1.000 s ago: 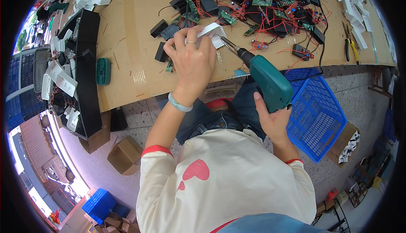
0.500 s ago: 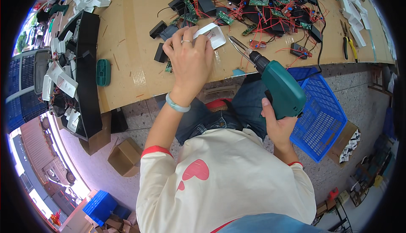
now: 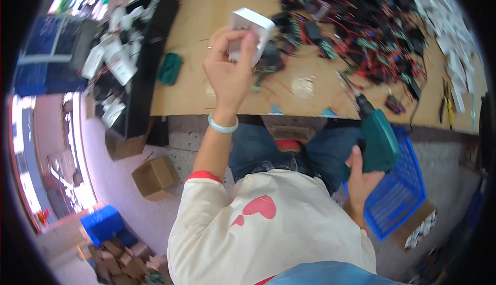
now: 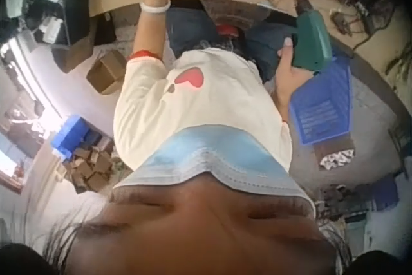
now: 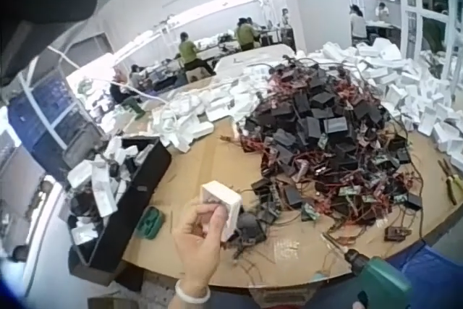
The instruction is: Assembling electronic components into plastic housings and securing them with an electric screwdriver.
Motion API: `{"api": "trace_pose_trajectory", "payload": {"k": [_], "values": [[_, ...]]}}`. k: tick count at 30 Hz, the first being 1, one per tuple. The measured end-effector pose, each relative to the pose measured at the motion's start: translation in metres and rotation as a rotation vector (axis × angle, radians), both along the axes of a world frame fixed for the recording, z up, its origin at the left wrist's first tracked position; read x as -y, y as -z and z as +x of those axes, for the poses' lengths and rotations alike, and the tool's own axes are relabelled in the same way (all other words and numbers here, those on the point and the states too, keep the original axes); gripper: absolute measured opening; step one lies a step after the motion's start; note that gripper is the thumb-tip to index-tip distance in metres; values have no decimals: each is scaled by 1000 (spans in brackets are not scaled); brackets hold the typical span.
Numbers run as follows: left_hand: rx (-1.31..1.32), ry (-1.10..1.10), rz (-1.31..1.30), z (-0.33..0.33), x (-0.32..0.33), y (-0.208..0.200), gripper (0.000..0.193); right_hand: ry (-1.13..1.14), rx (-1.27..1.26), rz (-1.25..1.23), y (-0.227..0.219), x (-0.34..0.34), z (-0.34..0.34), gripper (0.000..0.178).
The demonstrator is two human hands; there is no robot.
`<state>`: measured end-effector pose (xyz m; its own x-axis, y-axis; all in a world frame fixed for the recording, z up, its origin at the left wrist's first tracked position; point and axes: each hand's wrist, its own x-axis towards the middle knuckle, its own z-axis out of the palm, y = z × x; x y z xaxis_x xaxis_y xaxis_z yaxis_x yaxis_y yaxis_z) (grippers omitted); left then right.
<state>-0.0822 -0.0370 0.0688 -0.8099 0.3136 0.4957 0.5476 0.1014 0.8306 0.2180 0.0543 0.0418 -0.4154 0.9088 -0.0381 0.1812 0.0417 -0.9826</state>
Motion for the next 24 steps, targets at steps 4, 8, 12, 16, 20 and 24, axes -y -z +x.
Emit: {"api": "trace_pose_trajectory", "payload": {"k": [4, 8, 12, 16, 20, 24], "values": [[231, -58, 602, -76, 50, -27, 14, 1, 13, 40, -7, -2, -4, 21], [39, -197, 643, -152, 137, -80, 11, -36, 53, 60, -8, -4, -6, 24], [-422, -773, 214, -196, 228, -138, 19, -47, 16, 32, -6, -2, -11, 24], [-700, -1083, -538, -234, 316, -113, 25, -41, -18, -1, -4, -3, -18, 25], [-508, -891, -676, -210, 306, -83, 30, -12, 28, 29, -8, -6, -23, 25], [-1006, -1168, -730, -163, 206, -100, 23, 11, 10, 66, -5, -9, -28, 22]]}}
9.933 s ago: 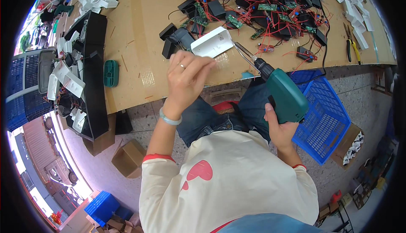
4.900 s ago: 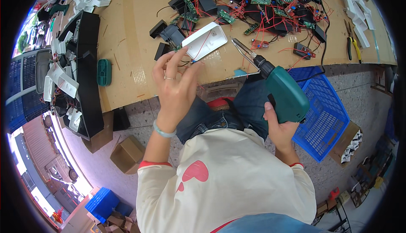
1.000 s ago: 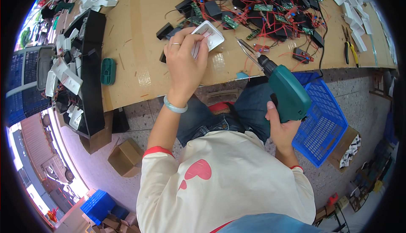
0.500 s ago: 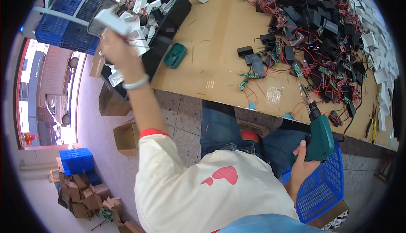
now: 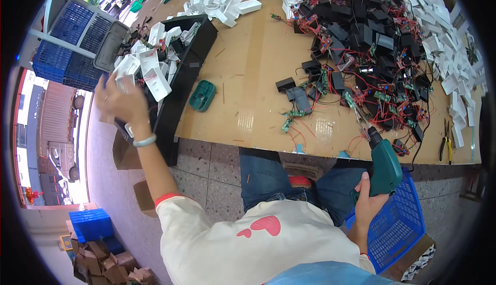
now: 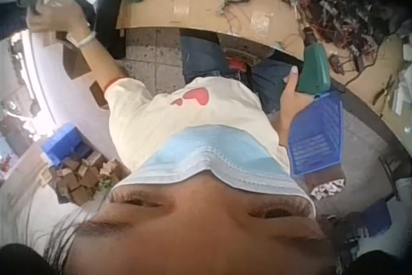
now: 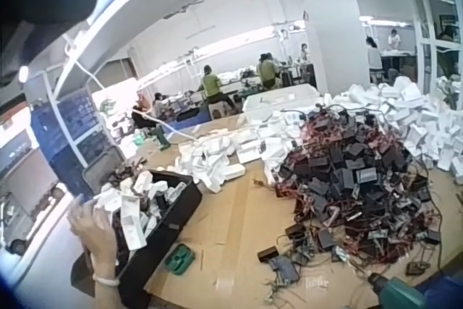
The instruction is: Assembling electronic components into plastic housings and securing them with an electric screwdriver.
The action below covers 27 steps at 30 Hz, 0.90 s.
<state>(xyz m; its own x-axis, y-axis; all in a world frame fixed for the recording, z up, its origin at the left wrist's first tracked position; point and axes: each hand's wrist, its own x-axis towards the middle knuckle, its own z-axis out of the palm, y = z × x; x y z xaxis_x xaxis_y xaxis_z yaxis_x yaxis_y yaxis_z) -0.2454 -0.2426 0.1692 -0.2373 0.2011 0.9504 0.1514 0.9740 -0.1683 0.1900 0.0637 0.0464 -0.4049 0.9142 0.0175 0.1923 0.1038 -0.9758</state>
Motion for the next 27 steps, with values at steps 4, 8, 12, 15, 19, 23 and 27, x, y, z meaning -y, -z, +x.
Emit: {"api": "trace_pose_trajectory", "payload": {"k": [4, 8, 12, 15, 19, 23, 27], "values": [[539, 726, -7, -17, -147, 32, 33, 30, 1, 27, -5, -8, -10, 21], [827, 518, 107, -135, -232, 100, 45, 44, 19, 53, -11, -5, -25, 22], [1044, 151, 58, -200, -286, 129, 49, 116, -16, 52, -14, -4, -31, 23], [1006, 152, -14, -213, -291, 158, 41, 110, 18, 85, -17, -8, -30, 25], [912, 179, -38, -217, -266, 175, 31, 73, 12, 47, -14, -12, -40, 24], [663, 522, -295, -140, -243, 173, 31, 1, 57, 61, -14, -9, -38, 23], [812, 677, -284, -84, -216, 168, 29, -38, 12, 58, -8, -4, -38, 20]]}}
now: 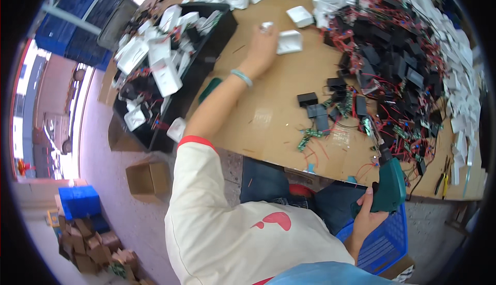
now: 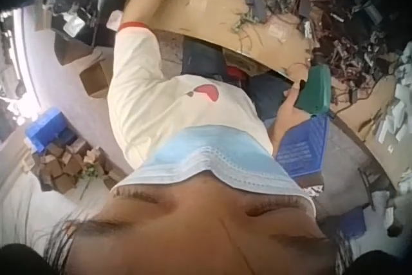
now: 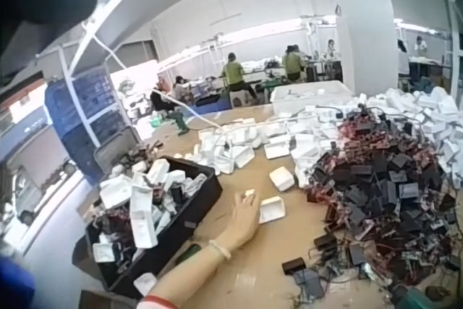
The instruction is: Assembling electronic components into plastic housings and securing them with an electric screwdriver.
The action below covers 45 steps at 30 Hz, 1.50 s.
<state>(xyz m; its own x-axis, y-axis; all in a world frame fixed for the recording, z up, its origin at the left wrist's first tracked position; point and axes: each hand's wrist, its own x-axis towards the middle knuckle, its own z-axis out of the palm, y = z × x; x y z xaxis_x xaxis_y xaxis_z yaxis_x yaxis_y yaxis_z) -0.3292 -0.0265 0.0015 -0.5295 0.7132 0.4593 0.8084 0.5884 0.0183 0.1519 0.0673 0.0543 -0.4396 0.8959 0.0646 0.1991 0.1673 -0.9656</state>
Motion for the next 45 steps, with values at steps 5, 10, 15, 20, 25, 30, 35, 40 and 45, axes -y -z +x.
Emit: {"api": "trace_pose_trajectory", "payload": {"k": [5, 10, 15, 20, 25, 30, 35, 40, 45], "values": [[62, 66, 2, 120, 21, -4, 28, 14, -70, -3, -5, 10, 3, 19], [-180, 49, -83, 162, 44, -3, 35, -18, -13, 42, -6, 13, 9, 16], [-42, -85, 136, 176, 61, -35, 36, 28, -30, 29, -12, 24, 13, 23], [157, 92, 339, 231, 57, -64, 33, 79, -24, 19, -16, 23, 26, 27], [341, 449, 196, 268, 14, -35, 35, 105, -71, -12, -12, 12, 37, 27], [281, 397, 98, 268, -6, -23, 37, 145, -83, 5, -14, 8, 48, 27], [185, 369, 283, 258, 3, -80, 44, 174, -89, 9, -14, 4, 56, 26], [7, 514, 197, 267, 17, -103, 38, 165, -76, -21, -9, 0, 53, 26], [-395, 1027, -205, 292, -30, -51, 25, 182, -89, 44, -9, -2, 59, 27]]}}
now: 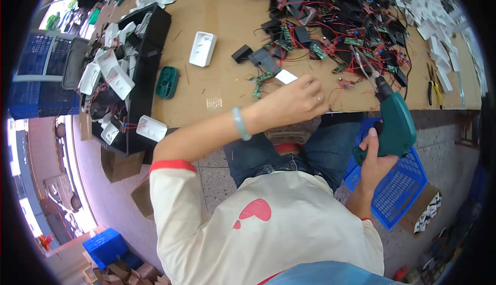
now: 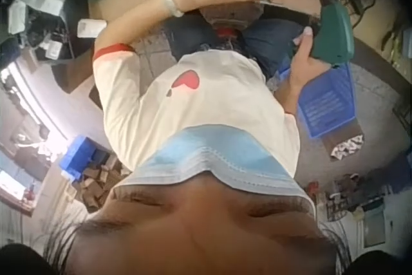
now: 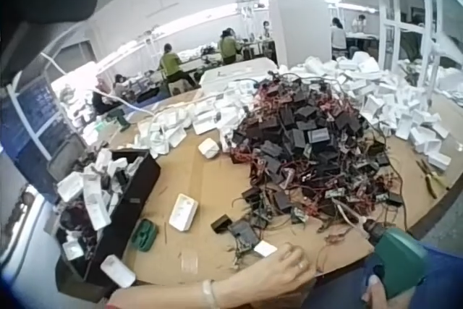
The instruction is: Assembling electronic components into plastic housings and securing them with an electric screwdriver.
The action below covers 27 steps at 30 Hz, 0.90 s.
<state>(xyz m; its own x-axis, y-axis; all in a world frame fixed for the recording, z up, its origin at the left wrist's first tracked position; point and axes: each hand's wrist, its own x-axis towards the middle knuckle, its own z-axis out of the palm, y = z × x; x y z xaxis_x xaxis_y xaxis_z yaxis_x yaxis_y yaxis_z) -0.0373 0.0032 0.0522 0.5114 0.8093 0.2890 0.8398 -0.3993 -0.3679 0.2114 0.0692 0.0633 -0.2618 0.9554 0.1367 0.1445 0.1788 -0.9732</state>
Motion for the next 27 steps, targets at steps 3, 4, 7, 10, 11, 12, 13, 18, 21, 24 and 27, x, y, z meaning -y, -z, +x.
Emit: {"api": "trace_pose_trajectory", "payload": {"k": [3, 4, 7, 10, 11, 12, 13, 18, 21, 24, 27], "values": [[112, -85, -229, 0, -20, 14, 27, 31, -43, -9, -2, -1, 4, 28], [89, -150, -84, -1, -24, 14, 28, 33, -42, -11, -2, -2, 5, 28], [53, -272, 4, 1, -26, 17, 36, 31, -56, -6, -1, -3, 7, 28], [215, -261, 2, -6, -20, 15, 40, 15, -50, 12, 0, -4, 6, 27], [322, -263, 7, -10, -17, 12, 41, 7, -45, 13, -1, -4, 4, 27], [429, -266, 12, -14, -14, 8, 43, -1, -40, 13, -2, -3, 3, 27], [428, -261, 7, -19, -7, 1, 43, 6, -42, 10, -3, -2, 1, 27], [889, -609, 133, -50, 20, 7, 32, -27, -12, 11, -3, 0, -1, 25], [940, -565, 63, -54, 22, 22, 20, -57, -75, 2, 1, 4, -8, 24], [973, -531, -1, -56, 15, 24, 11, -78, -80, 7, 3, 11, -11, 25], [976, -582, 57, -56, 16, 22, 11, -113, -57, 15, 4, 16, -12, 25]]}}
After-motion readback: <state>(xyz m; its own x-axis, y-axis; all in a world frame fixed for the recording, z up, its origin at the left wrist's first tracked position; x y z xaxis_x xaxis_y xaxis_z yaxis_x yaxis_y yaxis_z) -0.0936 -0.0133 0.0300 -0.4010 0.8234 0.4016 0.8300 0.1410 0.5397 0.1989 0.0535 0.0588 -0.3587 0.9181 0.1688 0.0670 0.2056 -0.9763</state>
